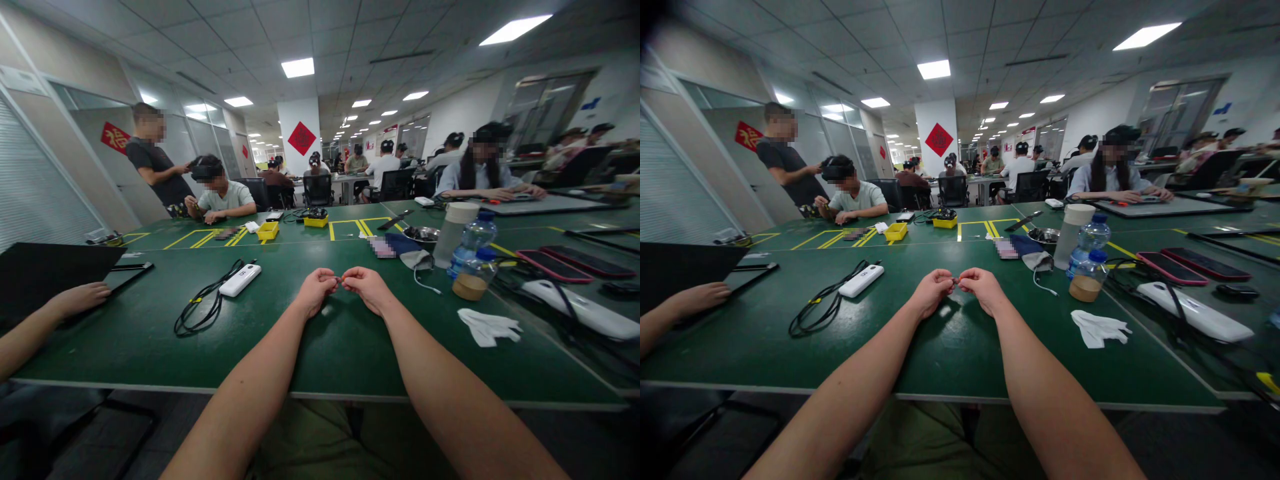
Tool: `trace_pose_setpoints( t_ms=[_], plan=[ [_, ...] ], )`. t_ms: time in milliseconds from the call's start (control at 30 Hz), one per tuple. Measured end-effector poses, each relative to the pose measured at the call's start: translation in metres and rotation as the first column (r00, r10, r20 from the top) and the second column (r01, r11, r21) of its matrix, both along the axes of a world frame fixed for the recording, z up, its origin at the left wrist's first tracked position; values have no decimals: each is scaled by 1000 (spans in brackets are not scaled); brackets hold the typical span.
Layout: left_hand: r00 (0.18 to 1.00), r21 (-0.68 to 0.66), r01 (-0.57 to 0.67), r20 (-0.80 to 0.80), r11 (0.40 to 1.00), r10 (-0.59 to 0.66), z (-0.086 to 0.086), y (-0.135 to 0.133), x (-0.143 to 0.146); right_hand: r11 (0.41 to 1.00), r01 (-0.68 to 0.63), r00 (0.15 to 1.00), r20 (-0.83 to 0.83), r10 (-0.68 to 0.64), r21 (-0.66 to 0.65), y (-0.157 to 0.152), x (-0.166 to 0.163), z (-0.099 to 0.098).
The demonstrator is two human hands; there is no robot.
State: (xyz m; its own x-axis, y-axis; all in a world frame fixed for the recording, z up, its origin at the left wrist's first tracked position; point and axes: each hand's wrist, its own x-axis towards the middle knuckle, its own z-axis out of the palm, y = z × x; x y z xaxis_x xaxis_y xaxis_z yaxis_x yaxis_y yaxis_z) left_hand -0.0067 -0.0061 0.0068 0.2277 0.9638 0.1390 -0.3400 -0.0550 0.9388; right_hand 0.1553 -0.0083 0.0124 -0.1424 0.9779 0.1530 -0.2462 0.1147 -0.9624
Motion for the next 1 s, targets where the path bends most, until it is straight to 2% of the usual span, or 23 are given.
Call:
trace_pose_setpoints(
  t_ms=[200,500,700,1000],
  plan=[
    [997,-8,-18,-74,1000,17,1,0,-1,1000,13,998,54,-15,26,0,-1,-1],
    [994,-35,-4,-112,999,0,0,1,0,991,31,975,213,-59,132,2,-1,-6],
    [993,-30,-13,-116,999,10,-2,2,0,986,38,962,260,-80,163,2,0,-7],
    [990,-32,39,-136,999,-43,-4,3,-1,976,-10,937,342,-66,216,4,1,-11]
  ],
)
